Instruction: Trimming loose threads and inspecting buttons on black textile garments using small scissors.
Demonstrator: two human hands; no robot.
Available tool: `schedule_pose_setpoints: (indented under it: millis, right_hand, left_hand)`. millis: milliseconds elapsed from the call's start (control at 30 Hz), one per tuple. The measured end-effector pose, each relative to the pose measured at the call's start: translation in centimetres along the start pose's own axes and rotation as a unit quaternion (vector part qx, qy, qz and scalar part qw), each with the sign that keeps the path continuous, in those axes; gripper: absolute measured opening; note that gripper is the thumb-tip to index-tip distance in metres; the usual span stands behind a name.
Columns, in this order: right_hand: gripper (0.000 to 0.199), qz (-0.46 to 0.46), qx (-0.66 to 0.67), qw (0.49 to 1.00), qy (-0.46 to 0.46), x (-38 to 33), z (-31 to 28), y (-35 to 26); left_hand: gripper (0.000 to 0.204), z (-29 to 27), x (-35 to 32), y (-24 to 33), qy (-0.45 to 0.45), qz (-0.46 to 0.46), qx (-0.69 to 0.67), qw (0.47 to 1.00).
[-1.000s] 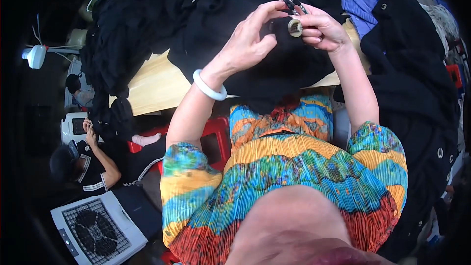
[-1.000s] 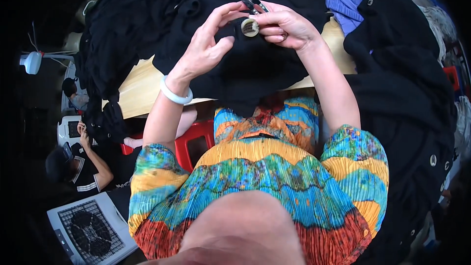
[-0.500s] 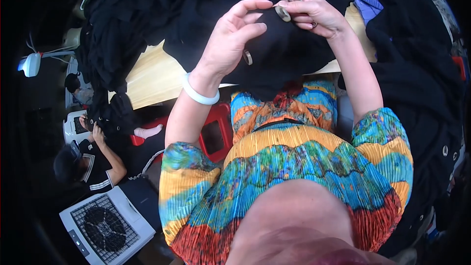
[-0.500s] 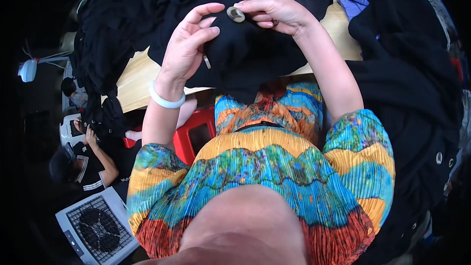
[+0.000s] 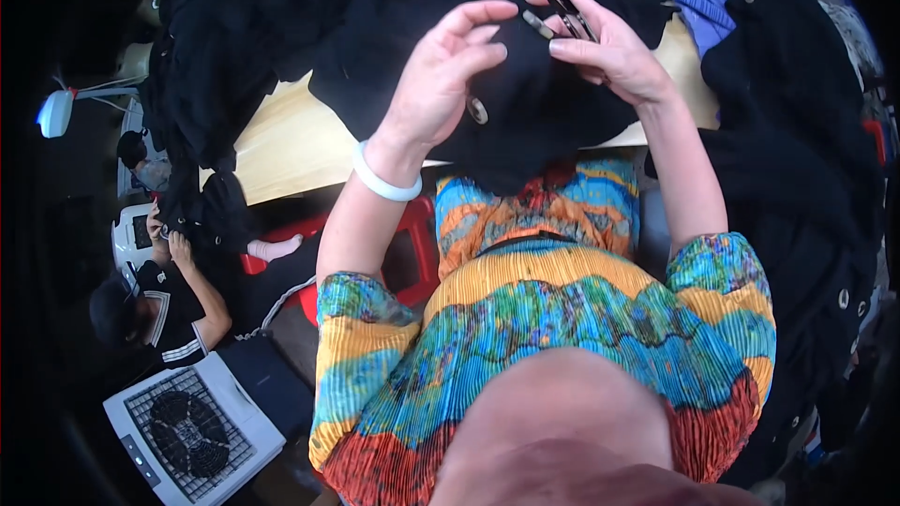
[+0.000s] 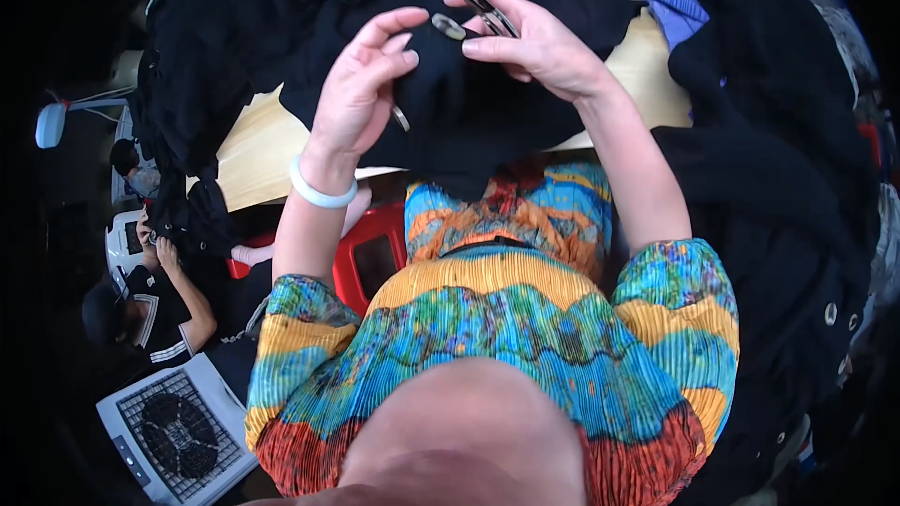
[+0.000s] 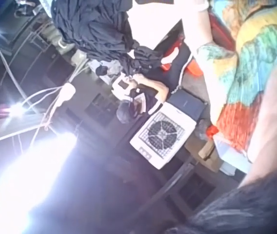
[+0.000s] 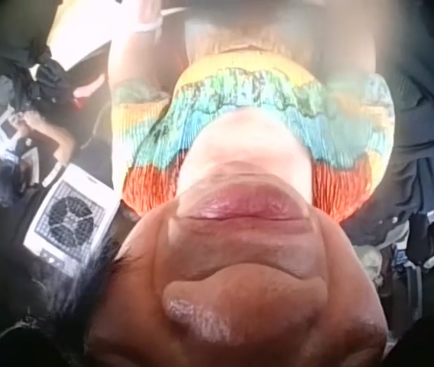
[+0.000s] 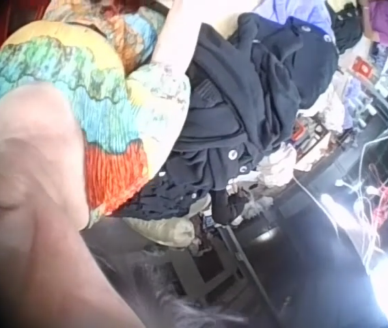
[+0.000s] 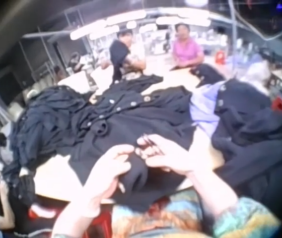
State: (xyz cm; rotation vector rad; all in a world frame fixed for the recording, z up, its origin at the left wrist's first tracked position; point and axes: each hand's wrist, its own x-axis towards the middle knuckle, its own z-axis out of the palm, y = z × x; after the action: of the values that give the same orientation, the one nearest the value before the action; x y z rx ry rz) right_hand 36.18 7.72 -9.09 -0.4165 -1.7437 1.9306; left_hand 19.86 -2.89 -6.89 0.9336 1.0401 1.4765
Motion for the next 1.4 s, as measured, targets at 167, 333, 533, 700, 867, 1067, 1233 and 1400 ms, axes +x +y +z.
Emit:
schedule_pose_setpoints:
  millis: [167,333,533,700,867,1067,1233,1400]
  right_hand:
    - [0.044,-0.056,0.021,0.995,0.075,0.7,-1.4,-0.8]
    - [0.034,0.005,0.135,0.981,0.139,1.0,-1.8,-1.6]
    - [0.04,-0.019,-0.004,0.986,0.166,2.0,-3.8,1.9]
    - [0.035,-0.052,-0.119,0.964,0.23,1.3,-0.3,-1.5]
    - [0.048,-0.088,-0.071,0.994,0.003,0.6,0.7,-1.3]
    - [0.044,-0.019,-0.088,0.996,0.018,0.8,1.3,-0.4]
    - [0.042,-0.005,0.002,1.0,0.009,0.8,1.0,-0.2]
    - [0.04,0.005,0.058,0.998,-0.013,0.8,0.5,0.0]
  left_hand:
    - [0.027,-2.6,0.2,-0.4,-0.058,-0.058,-0.034,0.996]
    - [0.035,-3.9,-1.1,-1.5,-0.052,-0.098,-0.074,0.991]
    - [0.042,-3.3,-1.0,-0.9,-0.011,-0.047,-0.093,0.994]
    - [0.036,-3.2,-1.3,-0.5,-0.042,-0.025,-0.145,0.988]
    - [0.033,-2.8,-1.1,-0.8,-0.038,-0.018,-0.143,0.989]
    - [0.03,-3.3,-0.6,-1.0,-0.037,0.007,-0.126,0.991]
    - [0.023,-1.7,-0.8,-1.7,0.156,0.234,0.2,0.938]
    - [0.017,-0.9,-1.8,-2.2,0.184,0.395,0.441,0.784]
